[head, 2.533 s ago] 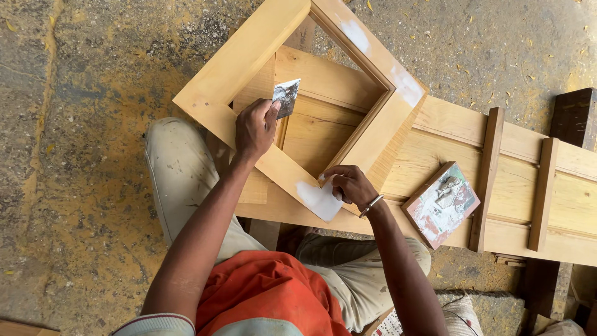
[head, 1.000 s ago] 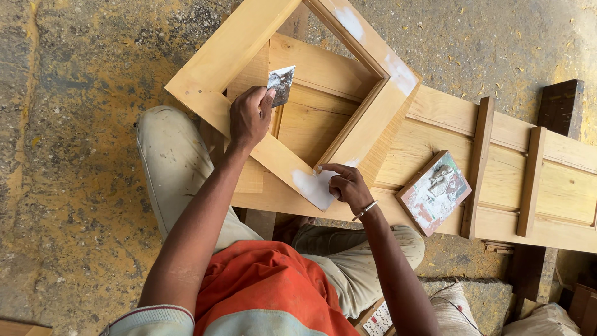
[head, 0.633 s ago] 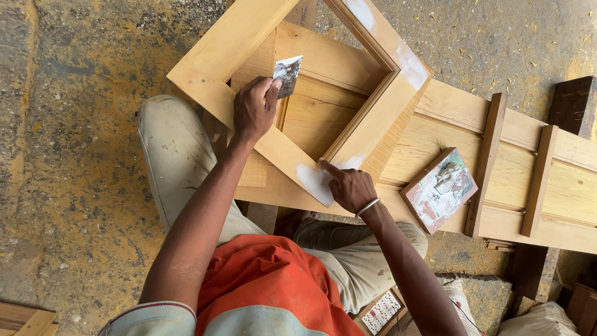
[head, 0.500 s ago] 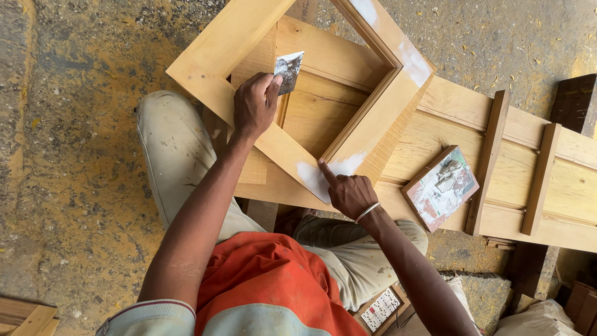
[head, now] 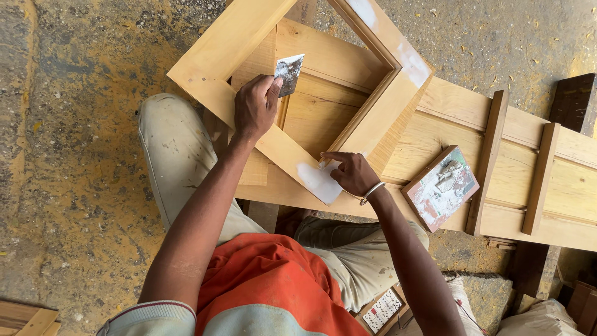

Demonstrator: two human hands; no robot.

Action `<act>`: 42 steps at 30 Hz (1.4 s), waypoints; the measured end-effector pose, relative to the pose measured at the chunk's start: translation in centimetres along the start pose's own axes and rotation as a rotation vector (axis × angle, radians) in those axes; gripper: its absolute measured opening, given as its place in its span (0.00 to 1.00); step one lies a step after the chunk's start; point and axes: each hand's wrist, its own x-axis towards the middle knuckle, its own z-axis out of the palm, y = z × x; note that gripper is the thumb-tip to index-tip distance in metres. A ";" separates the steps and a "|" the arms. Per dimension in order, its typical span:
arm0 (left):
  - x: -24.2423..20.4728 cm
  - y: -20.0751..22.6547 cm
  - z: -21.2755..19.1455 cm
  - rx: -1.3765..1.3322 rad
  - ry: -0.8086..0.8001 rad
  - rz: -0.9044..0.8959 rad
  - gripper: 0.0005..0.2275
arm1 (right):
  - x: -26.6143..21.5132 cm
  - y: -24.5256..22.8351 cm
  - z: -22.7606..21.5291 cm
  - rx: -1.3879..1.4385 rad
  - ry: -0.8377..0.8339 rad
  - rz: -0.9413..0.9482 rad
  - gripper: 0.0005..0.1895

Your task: The person applies white filler paste to the joints and edges of a wooden frame using a small metal putty knife. They repeatedly scoop filler from a container and spread it along the frame's corners and edges, then smooth the surface.

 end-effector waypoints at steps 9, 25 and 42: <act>0.2 -0.2 0.2 0.030 -0.032 -0.059 0.14 | 1.0 1.0 0.5 -0.046 -0.074 -0.054 0.28; -0.2 -0.2 0.1 0.009 0.004 -0.012 0.13 | -2.0 -1.8 -0.2 -0.165 -0.139 -0.051 0.39; -0.1 -0.1 -0.2 -0.026 0.006 -0.006 0.13 | -3.8 -2.2 2.5 -0.656 -0.037 -0.095 0.41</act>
